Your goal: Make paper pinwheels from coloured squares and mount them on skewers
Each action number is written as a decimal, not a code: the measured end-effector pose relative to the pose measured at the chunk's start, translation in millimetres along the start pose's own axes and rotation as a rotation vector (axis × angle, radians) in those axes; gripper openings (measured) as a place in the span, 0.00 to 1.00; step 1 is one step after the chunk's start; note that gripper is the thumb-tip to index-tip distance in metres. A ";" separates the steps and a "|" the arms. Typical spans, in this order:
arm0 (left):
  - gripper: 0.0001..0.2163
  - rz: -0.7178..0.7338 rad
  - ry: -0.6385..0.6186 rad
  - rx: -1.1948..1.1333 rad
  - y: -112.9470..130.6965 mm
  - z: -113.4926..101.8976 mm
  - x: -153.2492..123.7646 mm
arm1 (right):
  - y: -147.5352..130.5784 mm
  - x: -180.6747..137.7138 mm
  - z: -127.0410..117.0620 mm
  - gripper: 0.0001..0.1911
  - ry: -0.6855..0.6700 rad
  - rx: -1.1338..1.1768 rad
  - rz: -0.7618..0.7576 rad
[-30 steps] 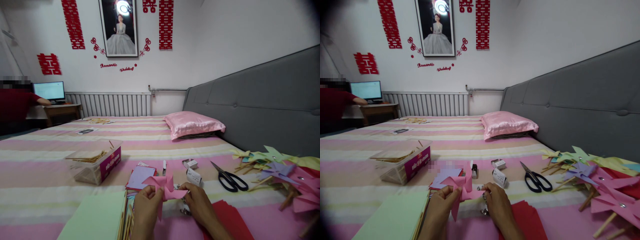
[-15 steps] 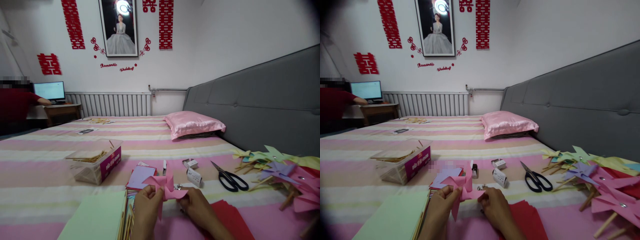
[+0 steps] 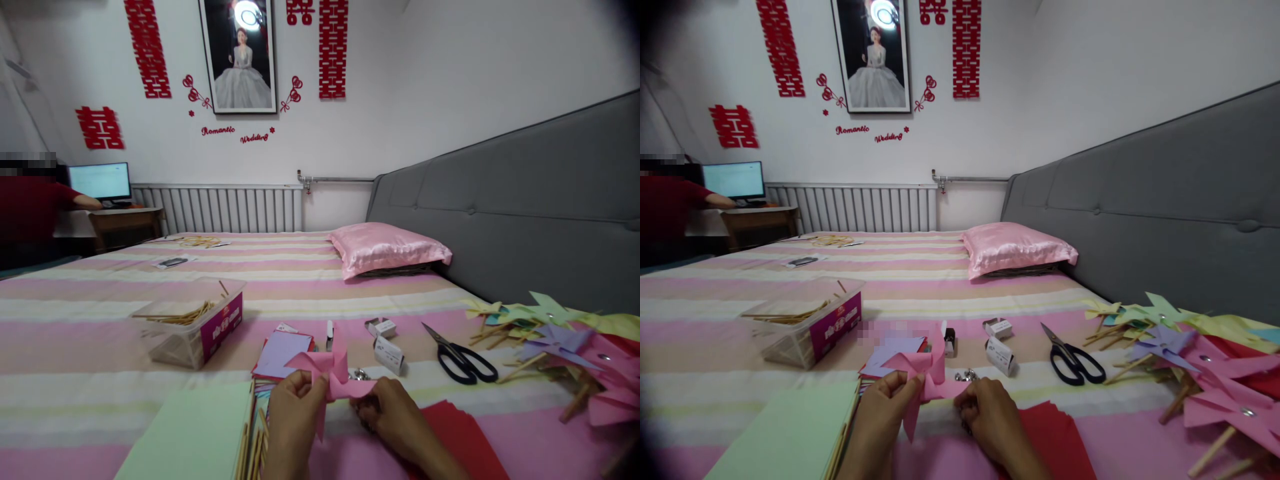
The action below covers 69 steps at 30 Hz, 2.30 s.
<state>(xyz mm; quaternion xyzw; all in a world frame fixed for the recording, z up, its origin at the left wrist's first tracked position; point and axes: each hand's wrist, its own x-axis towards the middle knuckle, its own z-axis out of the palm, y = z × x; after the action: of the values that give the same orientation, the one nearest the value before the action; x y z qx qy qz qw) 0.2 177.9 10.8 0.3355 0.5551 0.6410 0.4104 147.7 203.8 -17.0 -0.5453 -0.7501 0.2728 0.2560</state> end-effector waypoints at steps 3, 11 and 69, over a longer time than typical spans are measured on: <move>0.10 -0.007 0.000 -0.004 -0.3 0.3 0.0 | -3.0 -0.7 -0.6 0.14 0.002 -0.004 0.006; 0.10 -0.013 -0.004 -0.016 1.7 1.2 -1.3 | -5.3 -0.5 -0.6 0.10 0.020 -0.014 0.034; 0.11 0.116 -0.042 0.080 -10.6 -5.6 4.5 | -24.8 -5.2 -33.6 0.08 0.353 0.656 -0.196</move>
<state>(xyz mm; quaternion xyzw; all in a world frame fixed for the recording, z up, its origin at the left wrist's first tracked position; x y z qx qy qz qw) -5.1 180.0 -0.7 0.3963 0.5512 0.6340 0.3704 155.3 196.8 23.9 -0.3989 -0.6160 0.3743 0.5669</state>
